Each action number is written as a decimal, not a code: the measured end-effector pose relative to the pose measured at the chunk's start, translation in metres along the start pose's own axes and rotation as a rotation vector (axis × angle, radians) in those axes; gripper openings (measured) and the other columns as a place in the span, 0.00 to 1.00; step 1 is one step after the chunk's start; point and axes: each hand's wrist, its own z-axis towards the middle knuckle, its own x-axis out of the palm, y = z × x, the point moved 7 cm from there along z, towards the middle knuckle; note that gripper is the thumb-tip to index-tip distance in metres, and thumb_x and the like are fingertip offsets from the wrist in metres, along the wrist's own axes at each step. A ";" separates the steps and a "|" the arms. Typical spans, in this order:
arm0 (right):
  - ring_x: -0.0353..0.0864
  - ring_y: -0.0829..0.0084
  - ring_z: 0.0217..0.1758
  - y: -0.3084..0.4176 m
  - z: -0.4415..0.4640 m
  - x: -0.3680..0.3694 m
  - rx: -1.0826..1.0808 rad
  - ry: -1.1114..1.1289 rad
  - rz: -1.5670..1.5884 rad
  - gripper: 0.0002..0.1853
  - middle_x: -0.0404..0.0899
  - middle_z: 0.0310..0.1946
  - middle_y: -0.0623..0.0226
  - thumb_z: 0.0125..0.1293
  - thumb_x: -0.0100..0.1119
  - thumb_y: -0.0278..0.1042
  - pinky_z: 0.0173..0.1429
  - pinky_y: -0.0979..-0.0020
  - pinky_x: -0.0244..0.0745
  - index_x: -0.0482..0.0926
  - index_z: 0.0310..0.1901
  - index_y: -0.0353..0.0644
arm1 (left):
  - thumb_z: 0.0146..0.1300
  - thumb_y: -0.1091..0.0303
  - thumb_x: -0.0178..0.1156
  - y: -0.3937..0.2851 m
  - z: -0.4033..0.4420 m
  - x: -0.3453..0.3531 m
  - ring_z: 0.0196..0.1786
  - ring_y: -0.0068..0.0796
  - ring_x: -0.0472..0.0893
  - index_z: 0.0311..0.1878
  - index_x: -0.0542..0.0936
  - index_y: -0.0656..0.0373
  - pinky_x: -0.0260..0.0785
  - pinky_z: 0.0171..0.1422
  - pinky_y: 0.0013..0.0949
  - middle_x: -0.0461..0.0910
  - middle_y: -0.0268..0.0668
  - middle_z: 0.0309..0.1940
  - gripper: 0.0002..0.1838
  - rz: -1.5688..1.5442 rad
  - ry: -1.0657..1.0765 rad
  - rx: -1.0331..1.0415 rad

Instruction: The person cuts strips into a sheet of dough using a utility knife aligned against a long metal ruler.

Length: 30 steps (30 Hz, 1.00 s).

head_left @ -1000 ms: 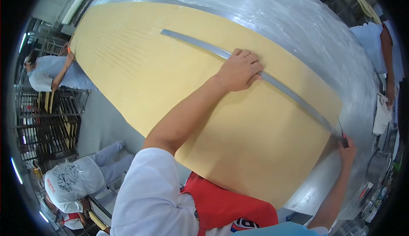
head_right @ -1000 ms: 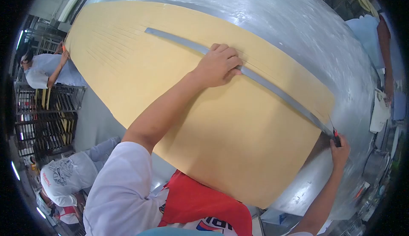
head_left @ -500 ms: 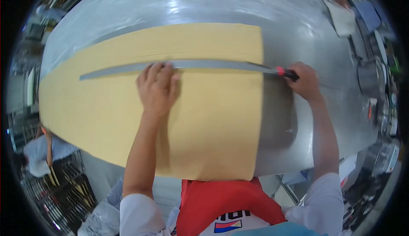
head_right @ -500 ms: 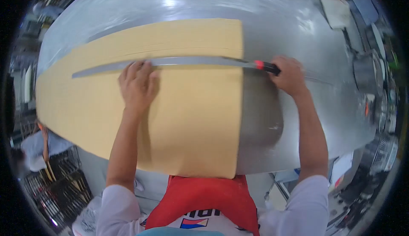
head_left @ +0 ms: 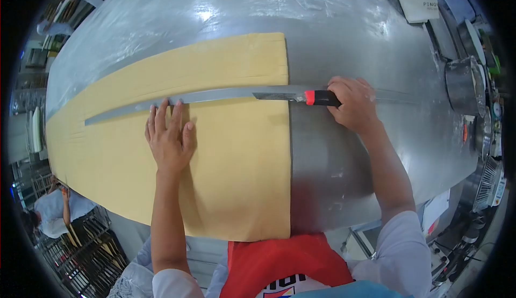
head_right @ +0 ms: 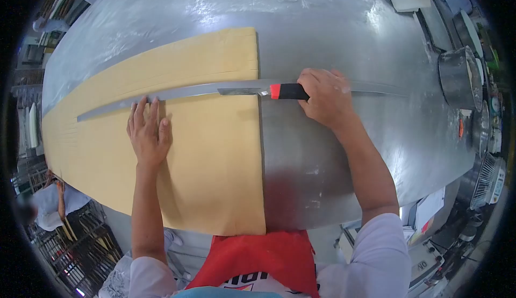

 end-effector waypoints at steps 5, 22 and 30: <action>0.88 0.68 0.46 -0.002 -0.001 0.002 -0.027 -0.020 -0.017 0.12 0.88 0.43 0.77 0.56 0.76 0.34 0.47 0.55 0.78 0.80 0.37 0.49 | 0.78 0.51 0.57 0.000 -0.001 0.005 0.82 0.61 0.65 0.77 0.79 0.50 0.54 0.84 0.60 0.71 0.49 0.78 0.28 0.014 0.066 0.007; 0.88 0.61 0.48 -0.001 0.015 0.009 -0.031 0.031 0.051 0.12 0.87 0.40 0.70 0.55 0.76 0.33 0.50 0.56 0.79 0.81 0.37 0.45 | 0.75 0.50 0.59 0.007 0.007 0.004 0.78 0.62 0.69 0.75 0.80 0.48 0.57 0.80 0.61 0.74 0.49 0.74 0.29 0.006 0.074 0.006; 0.81 0.50 0.34 0.057 0.114 0.014 0.251 0.327 0.398 0.18 0.86 0.33 0.53 0.71 0.67 0.39 0.42 0.58 0.76 0.84 0.55 0.37 | 0.67 0.51 0.68 0.015 0.007 -0.008 0.67 0.53 0.79 0.66 0.85 0.52 0.67 0.69 0.59 0.82 0.44 0.63 0.27 -0.180 0.098 0.042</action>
